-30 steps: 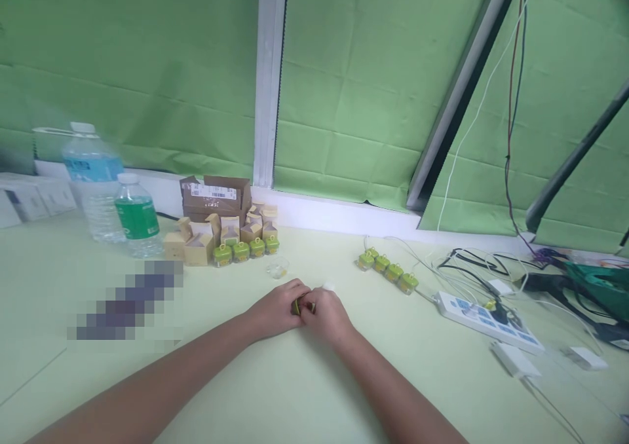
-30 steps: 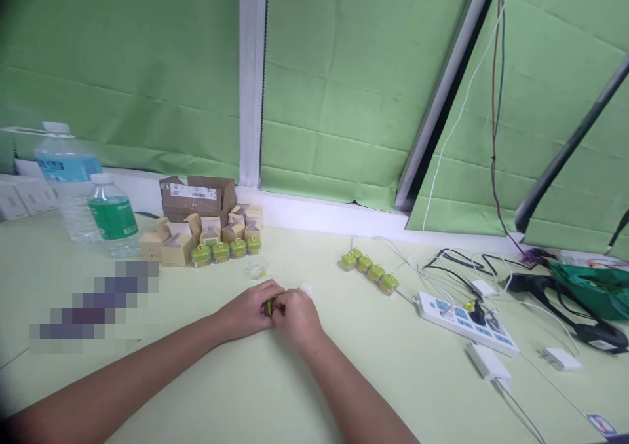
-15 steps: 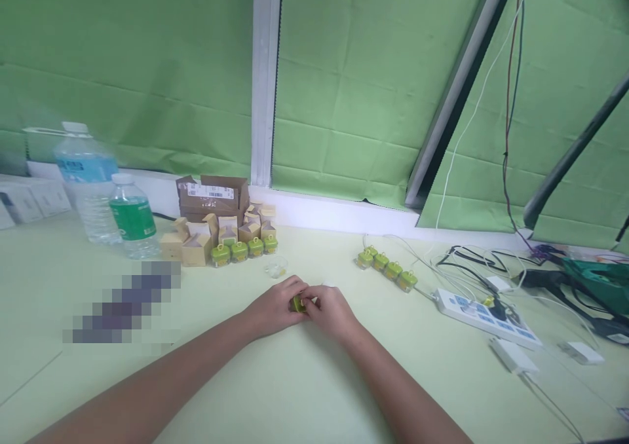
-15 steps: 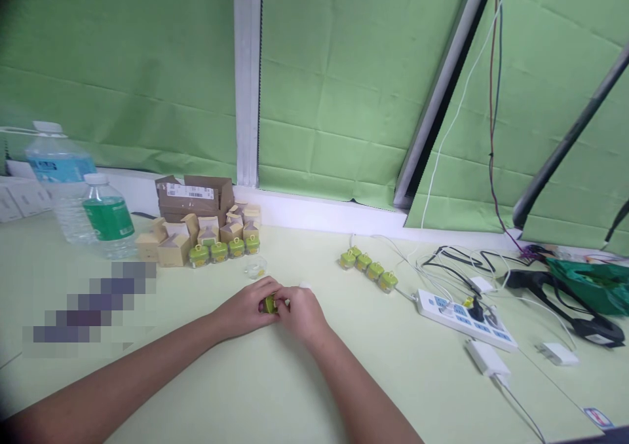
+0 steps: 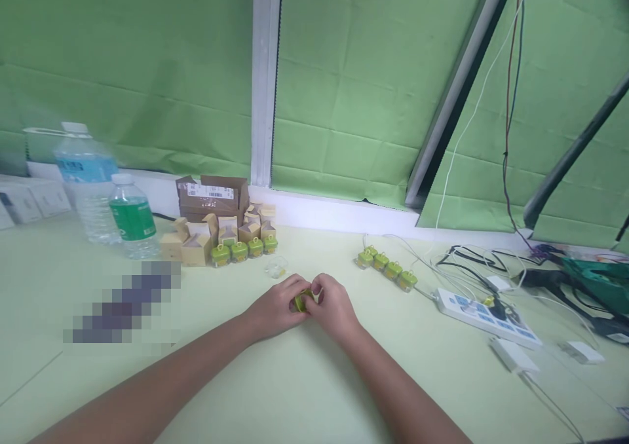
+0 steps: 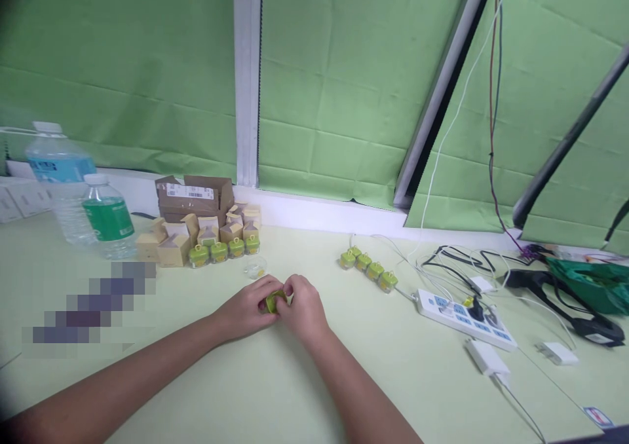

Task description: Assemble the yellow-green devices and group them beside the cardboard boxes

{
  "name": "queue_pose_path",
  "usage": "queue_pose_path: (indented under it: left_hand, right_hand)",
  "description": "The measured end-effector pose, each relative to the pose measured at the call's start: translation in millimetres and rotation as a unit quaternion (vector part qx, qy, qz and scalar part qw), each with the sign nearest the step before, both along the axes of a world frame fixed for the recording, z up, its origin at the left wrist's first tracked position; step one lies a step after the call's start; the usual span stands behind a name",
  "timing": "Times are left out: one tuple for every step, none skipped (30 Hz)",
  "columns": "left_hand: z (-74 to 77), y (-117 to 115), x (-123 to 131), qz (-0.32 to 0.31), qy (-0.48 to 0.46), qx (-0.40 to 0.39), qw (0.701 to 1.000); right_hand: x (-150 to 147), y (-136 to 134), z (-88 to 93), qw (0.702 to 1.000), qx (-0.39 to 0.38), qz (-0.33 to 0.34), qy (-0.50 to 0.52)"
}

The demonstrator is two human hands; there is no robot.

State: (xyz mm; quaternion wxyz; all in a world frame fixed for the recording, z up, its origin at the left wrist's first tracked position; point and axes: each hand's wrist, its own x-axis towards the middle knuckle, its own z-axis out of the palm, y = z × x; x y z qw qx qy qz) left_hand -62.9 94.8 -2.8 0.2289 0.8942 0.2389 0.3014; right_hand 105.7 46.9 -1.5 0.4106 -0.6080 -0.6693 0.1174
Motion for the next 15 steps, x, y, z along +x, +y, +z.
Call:
queue_pose_path:
  left_hand:
    - [0.3, 0, 0, -0.005, -0.007, 0.001, 1.000]
    - [0.6, 0, 0, -0.010, -0.016, 0.001, 1.000]
    - [0.7, 0, 0, -0.014, -0.026, 0.002, 1.000]
    - [0.8, -1, 0, -0.016, -0.037, 0.002, 0.999]
    - [0.8, -1, 0, -0.016, -0.045, 0.002, 0.999]
    - [0.8, -1, 0, -0.016, -0.050, 0.002, 0.999]
    - [0.8, -1, 1, -0.014, -0.053, 0.001, 0.998]
    - [1.0, -1, 1, -0.012, -0.054, -0.001, 0.998]
    - [1.4, -1, 1, -0.009, -0.053, -0.003, 0.999]
    - [1.8, -2, 1, -0.007, -0.051, -0.005, 0.999]
    - [2.5, -2, 2, -0.004, -0.050, -0.006, 0.999]
    - [3.2, -3, 2, -0.002, -0.050, -0.006, 0.999]
    - [3.9, -3, 2, -0.001, -0.051, -0.006, 0.999]
    - [4.5, -4, 2, 0.000, -0.051, -0.005, 0.999]
    - [5.1, -4, 2, 0.000, -0.052, -0.004, 0.999]
  right_hand:
    - [1, 0, 0.3, 1.000, -0.012, -0.005, 0.021]
    - [1, 1, 0.7, 0.999, -0.028, -0.003, 0.046]
    - [2, 1, 0.9, 0.996, -0.048, 0.005, 0.074]
    - [2, 1, 0.9, 0.992, -0.072, 0.022, 0.106]
    - [2, 2, 0.7, 0.985, -0.097, 0.044, 0.138]
    - [2, 2, 0.4, 0.975, -0.121, 0.068, 0.171]
    - [1, 2, 0.2, 0.965, -0.141, 0.091, 0.202]
    - [0, 3, 0.2, 0.955, -0.154, 0.110, 0.229]
    - [-1, 3, 0.8, 0.947, -0.161, 0.122, 0.250]
    - [-2, 3, 1.9, 0.941, -0.164, 0.131, 0.265]
    - [-2, 2, 3.6, 0.936, -0.169, 0.138, 0.276]
    - [-3, 1, 5.7, 0.931, -0.175, 0.145, 0.284]
    - [-4, 1, 7.9, 0.926, -0.183, 0.154, 0.290]
    - [-4, 0, 10.0, 0.921, -0.190, 0.165, 0.296]
    - [-4, -1, 11.7, 0.917, -0.194, 0.176, 0.301]
